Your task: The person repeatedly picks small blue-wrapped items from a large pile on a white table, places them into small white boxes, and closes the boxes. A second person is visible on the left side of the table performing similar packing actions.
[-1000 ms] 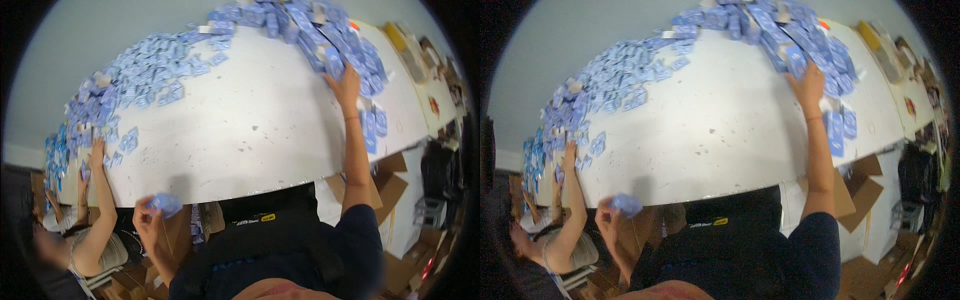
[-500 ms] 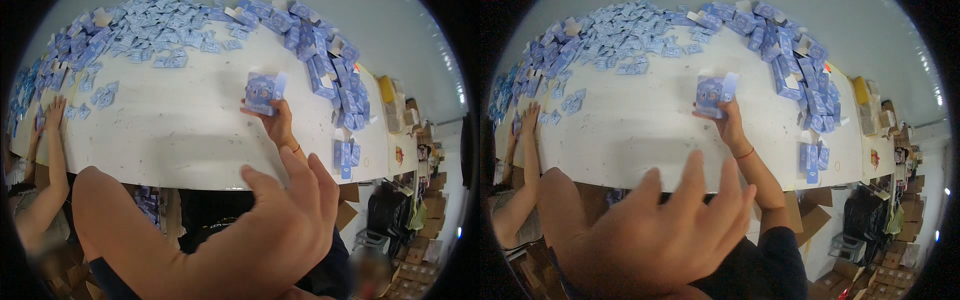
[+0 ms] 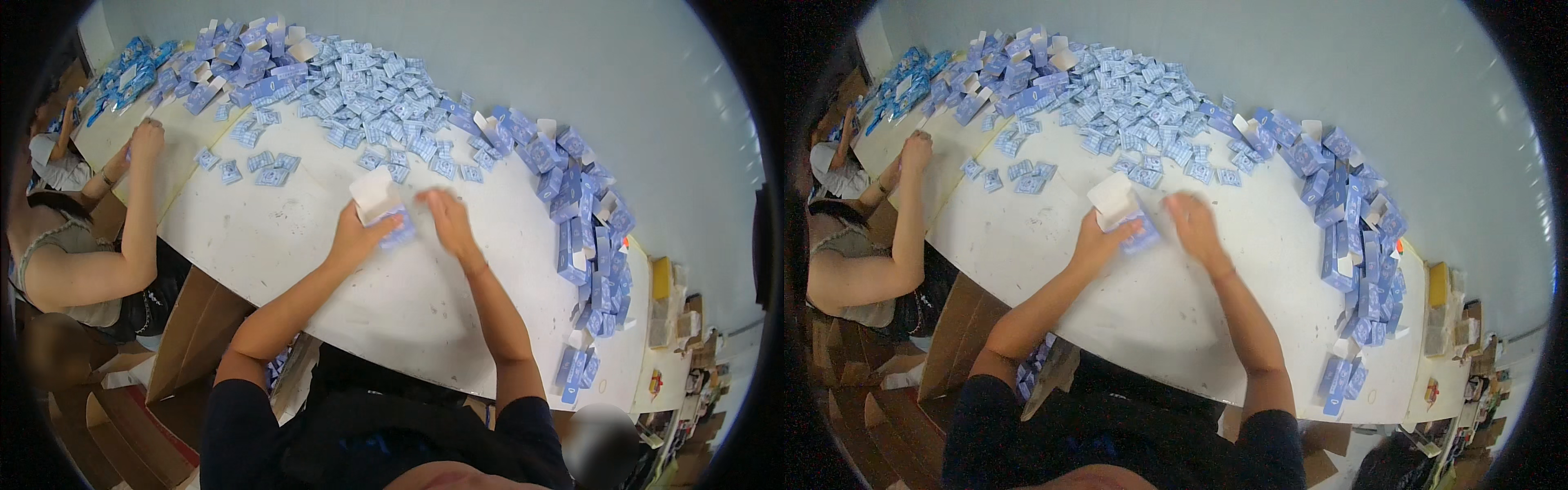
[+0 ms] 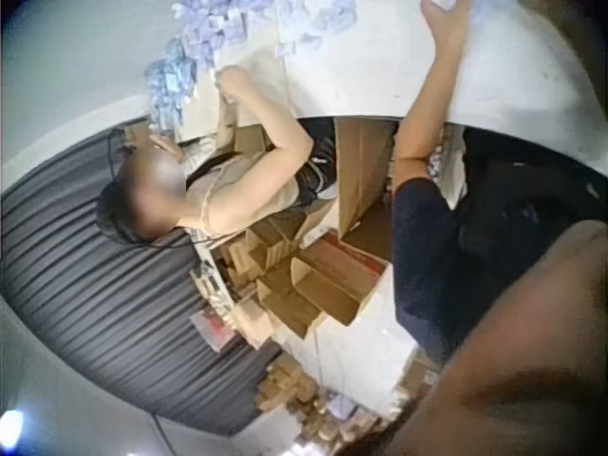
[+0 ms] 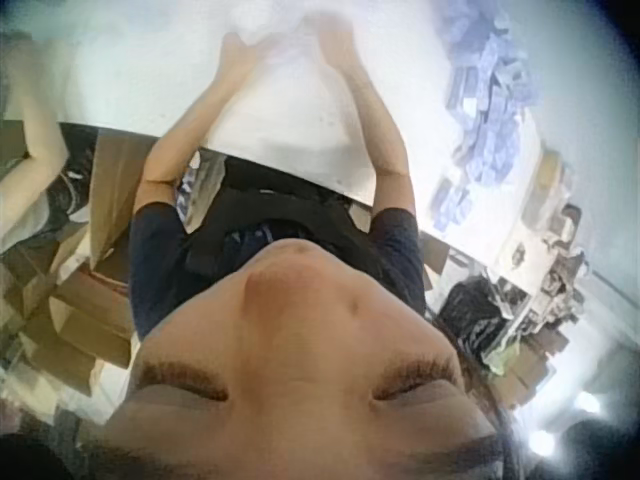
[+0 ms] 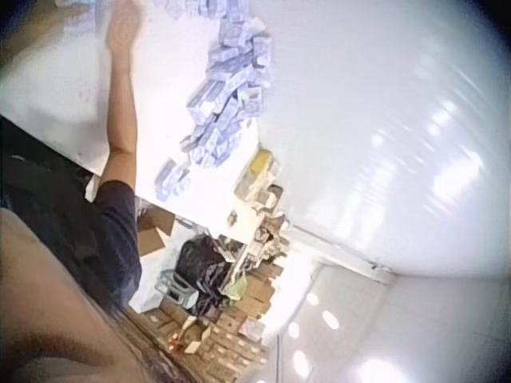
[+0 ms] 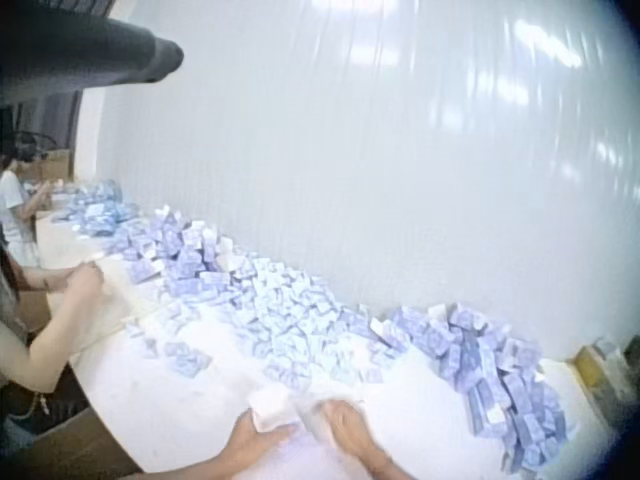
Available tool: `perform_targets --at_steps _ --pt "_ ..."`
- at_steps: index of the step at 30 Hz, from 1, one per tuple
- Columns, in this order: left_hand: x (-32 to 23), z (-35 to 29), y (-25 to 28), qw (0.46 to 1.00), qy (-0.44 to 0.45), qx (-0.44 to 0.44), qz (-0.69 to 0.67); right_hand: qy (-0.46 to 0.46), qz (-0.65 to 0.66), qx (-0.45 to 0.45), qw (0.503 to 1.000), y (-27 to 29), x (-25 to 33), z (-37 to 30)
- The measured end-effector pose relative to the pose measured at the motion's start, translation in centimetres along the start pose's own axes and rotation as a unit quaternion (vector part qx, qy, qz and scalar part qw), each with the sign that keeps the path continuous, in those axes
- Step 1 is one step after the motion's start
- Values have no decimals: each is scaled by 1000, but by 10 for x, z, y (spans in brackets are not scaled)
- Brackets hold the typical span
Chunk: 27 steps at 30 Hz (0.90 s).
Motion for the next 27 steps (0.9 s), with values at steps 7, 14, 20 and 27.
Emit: perform_targets --at_steps 7,14,20,27 --pt "18 30 39 978 -116 19 175 -10 -257 -139 956 -42 -80 6" --pt "-2 34 47 983 -125 -50 125 -74 -275 -213 935 -51 -53 50" --pt "-13 30 43 986 -114 -66 102 -11 -265 -169 949 -91 -25 55" --pt "-14 34 41 985 -108 -78 108 21 -294 -104 950 -126 -30 85"
Point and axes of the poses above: each hand's wrist, its own z-axis towards the middle knuckle, its own y-axis out of the back of the hand, x = y × z, the point moved 1 cm from there along z, towards the middle knuckle, and after that the axes turned 13 degrees about -z, right-handed, at the moved point
